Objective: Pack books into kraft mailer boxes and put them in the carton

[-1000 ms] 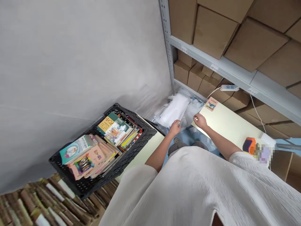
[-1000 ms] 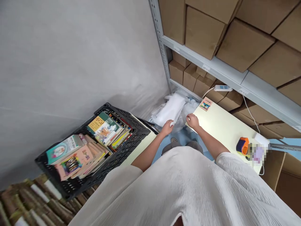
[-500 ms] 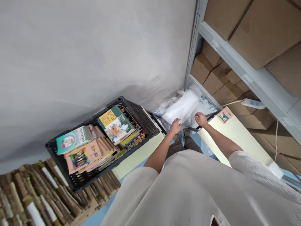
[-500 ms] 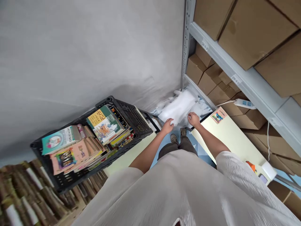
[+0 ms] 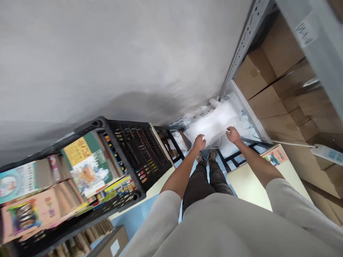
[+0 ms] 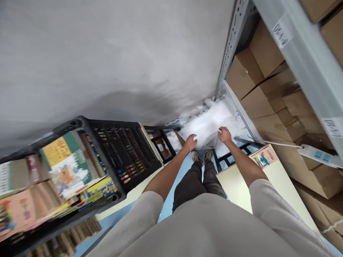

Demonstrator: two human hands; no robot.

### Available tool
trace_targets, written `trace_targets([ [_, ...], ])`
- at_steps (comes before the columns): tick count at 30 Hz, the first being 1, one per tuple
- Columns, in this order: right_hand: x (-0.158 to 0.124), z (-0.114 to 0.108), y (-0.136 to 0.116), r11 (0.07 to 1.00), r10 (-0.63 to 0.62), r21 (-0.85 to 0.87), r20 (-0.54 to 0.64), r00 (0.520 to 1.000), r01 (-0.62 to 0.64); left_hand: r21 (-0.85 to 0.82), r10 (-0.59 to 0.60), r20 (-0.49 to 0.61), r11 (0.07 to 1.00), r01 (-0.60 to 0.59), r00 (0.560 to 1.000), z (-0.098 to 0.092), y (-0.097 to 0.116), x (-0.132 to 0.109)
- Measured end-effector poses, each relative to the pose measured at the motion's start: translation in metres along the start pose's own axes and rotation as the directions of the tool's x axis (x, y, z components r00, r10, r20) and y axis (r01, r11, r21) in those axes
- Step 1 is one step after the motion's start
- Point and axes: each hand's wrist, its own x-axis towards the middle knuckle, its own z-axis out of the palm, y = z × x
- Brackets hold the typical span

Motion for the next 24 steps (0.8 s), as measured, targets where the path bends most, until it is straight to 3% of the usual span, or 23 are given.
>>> trace_targets([
  [7,0.064,0.070,0.007,0.995,-0.069,-0.070,0.115,0.991,0.077,0.048,-0.056,0.004,0.997,0.056,0.998,0.038,-0.059,0.083],
  [13,0.094,0.134,-0.011,0.964,-0.119,-0.204,0.235,0.965,0.169,0.139,-0.220,-0.185,0.959,0.247,0.958,0.061,-0.100,0.143],
  [19,0.110,0.183,-0.036,0.942,-0.168,-0.232,0.308,0.936,0.245,0.241,-0.218,-0.244,0.930,0.277,0.945,0.077,-0.123,0.174],
  [24,0.116,0.206,-0.040,0.931,-0.214,-0.227,0.295,0.931,0.286,0.173,-0.239,-0.269,0.941,0.291,0.933,0.087,-0.133,0.182],
])
